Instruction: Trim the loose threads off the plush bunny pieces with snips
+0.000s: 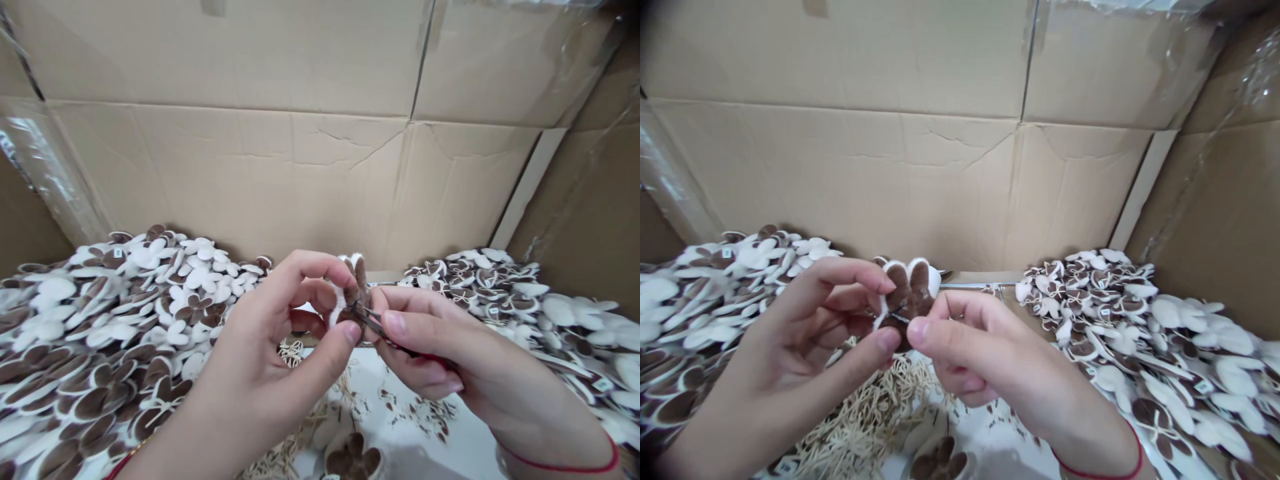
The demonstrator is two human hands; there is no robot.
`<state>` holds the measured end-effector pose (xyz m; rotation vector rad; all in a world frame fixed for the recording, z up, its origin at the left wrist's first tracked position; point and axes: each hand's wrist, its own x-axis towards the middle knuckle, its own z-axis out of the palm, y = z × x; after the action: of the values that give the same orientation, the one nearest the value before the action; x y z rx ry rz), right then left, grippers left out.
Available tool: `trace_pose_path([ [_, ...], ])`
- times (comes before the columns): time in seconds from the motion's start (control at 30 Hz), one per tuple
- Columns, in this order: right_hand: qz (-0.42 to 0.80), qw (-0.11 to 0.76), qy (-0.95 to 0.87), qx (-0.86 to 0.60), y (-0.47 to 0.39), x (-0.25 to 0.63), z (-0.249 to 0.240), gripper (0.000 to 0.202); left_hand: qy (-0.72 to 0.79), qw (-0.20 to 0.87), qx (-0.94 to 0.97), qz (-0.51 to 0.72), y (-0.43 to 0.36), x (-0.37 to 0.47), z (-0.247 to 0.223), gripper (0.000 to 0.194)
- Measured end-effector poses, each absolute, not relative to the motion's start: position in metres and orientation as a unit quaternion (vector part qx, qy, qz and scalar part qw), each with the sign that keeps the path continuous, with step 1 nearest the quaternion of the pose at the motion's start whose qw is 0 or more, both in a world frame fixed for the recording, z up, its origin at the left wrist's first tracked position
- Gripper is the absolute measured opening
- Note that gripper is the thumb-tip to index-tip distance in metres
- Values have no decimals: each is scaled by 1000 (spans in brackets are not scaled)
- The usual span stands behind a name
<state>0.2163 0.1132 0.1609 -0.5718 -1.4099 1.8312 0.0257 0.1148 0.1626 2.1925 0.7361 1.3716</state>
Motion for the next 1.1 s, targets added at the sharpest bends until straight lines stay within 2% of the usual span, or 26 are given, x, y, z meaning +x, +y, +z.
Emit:
trace_pose_path([
  [0.53, 715, 366, -548, -235, 113, 216, 161, 32, 269, 232, 793, 496, 117, 30, 165, 34],
  [0.77, 712, 367, -558, -218, 113, 217, 161, 32, 287, 301, 778, 471, 117, 28, 167, 30],
  [0.93, 709, 399, -539, -217, 105, 220, 164, 28, 258, 385, 806, 367, 121, 43, 154, 19],
  [1.03, 698, 420, -533, -227, 104, 223, 167, 30, 288, 358, 799, 387, 128, 42, 151, 25],
  [1.1, 687, 430, -537, -233, 106, 224, 168, 34, 319, 303, 791, 426, 130, 34, 155, 26],
])
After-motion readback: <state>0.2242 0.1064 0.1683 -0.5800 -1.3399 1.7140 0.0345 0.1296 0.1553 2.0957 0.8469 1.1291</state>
